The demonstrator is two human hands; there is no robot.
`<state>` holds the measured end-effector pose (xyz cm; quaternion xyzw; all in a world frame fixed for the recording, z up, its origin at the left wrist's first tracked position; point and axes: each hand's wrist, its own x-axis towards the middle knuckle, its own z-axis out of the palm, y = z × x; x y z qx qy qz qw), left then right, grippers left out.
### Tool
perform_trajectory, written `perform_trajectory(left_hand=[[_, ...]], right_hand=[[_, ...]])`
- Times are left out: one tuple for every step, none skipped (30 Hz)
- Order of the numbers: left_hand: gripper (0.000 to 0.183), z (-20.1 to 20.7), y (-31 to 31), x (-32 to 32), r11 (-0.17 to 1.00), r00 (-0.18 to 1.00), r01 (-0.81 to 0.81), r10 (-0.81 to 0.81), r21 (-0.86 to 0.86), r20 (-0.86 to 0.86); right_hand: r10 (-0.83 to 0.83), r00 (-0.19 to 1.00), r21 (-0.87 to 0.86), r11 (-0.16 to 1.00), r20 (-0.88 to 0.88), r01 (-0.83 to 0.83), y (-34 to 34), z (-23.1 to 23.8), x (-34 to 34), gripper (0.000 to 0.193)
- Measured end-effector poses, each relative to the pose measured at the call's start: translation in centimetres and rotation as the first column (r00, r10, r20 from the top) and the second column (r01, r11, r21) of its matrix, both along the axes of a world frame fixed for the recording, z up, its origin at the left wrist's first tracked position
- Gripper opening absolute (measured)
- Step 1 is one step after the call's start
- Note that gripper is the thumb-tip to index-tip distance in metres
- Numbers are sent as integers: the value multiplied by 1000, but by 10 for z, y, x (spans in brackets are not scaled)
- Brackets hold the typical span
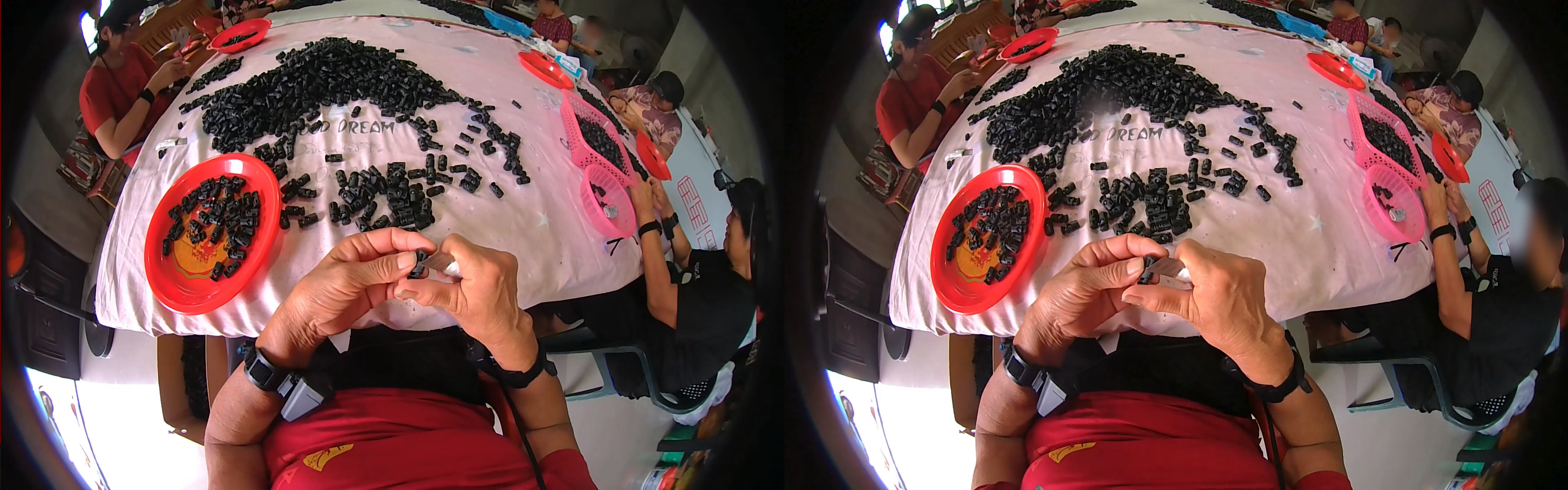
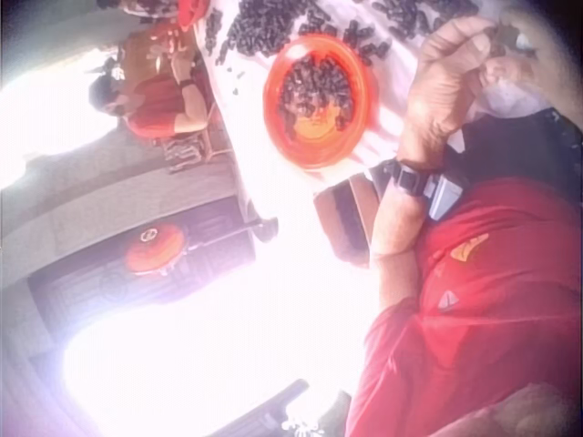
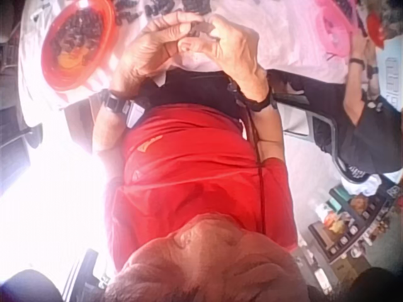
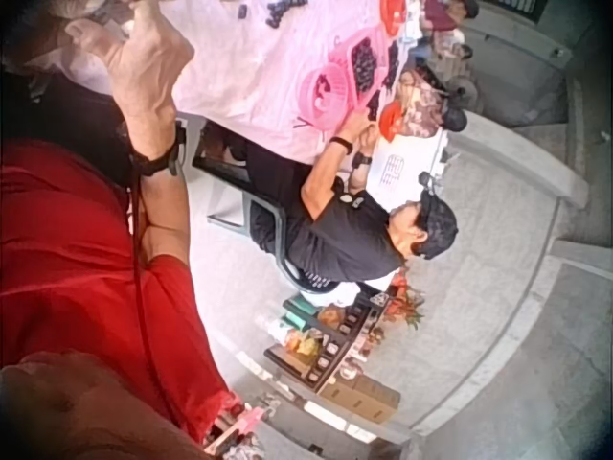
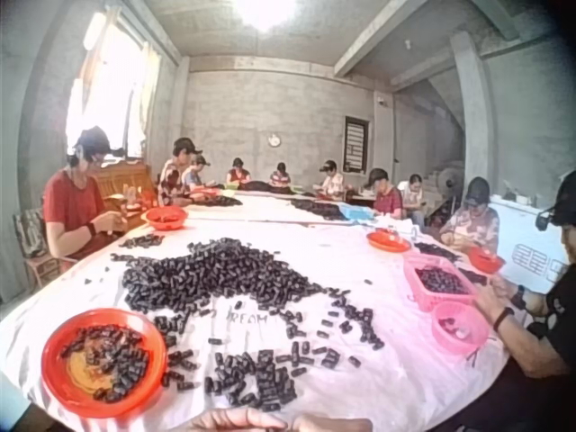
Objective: Manually inspecting and sorting small black plastic components on a table.
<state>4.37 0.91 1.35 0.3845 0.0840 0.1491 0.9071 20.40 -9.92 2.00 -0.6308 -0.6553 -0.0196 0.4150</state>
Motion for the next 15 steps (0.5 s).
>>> perform_trajectory(left_hand=[[27,0,0,0,1000,1000,-5,5,7,-2],[27,0,0,0,1000,1000,-11,11,15,-4],[27,0,0,0,1000,1000,-11,11,14,-5],[27,0,0,0,999,1000,-16,16,27,-4],[27,0,0,0,999,1000,-21,21,40,-3],[27,0,0,0,999,1000,-22,22,40,-3],[27,0,0,0,999,1000,-21,21,41,-6],[27,0,0,0,999,1000,-19,19,43,-6],[27,0,0,0,999,1000,-19,19,44,-4],[27,-1,0,-1,999,1000,-15,16,39,-4],[27,-1,0,-1,999,1000,-13,13,33,-5],[27,-2,0,0,999,1000,-14,14,33,-4],[27,-2,0,0,999,1000,-15,15,34,-1],[28,-2,0,0,999,1000,-17,17,35,2],[28,-2,0,0,999,1000,-18,17,35,3]], right_hand=[[1,1000,0,1000,-6,-1,0,0,0,53],[2,1000,-1,1000,-6,-2,0,0,0,53],[3,1000,-7,1000,-1,-3,0,0,0,53],[4,1000,-14,1000,4,-4,0,1,0,53],[5,1000,-15,1000,3,-4,0,0,0,53],[7,1000,-17,1000,1,-7,1,0,0,53],[9,1000,-20,1000,0,-9,1,-1,1,53],[9,1000,-19,1000,1,-9,1,-1,0,53],[5,1000,-29,1000,-4,-6,0,-1,0,53],[2,1000,-38,999,-8,-3,0,-1,0,53],[3,1000,-37,999,-8,-4,0,-2,0,53],[5,1000,-42,999,-11,-6,0,-2,0,53],[7,1000,-47,999,-14,-8,0,-2,0,53],[8,1000,-47,999,-14,-9,0,-3,0,53],[13,1000,-51,999,-26,-15,0,-3,0,54]])
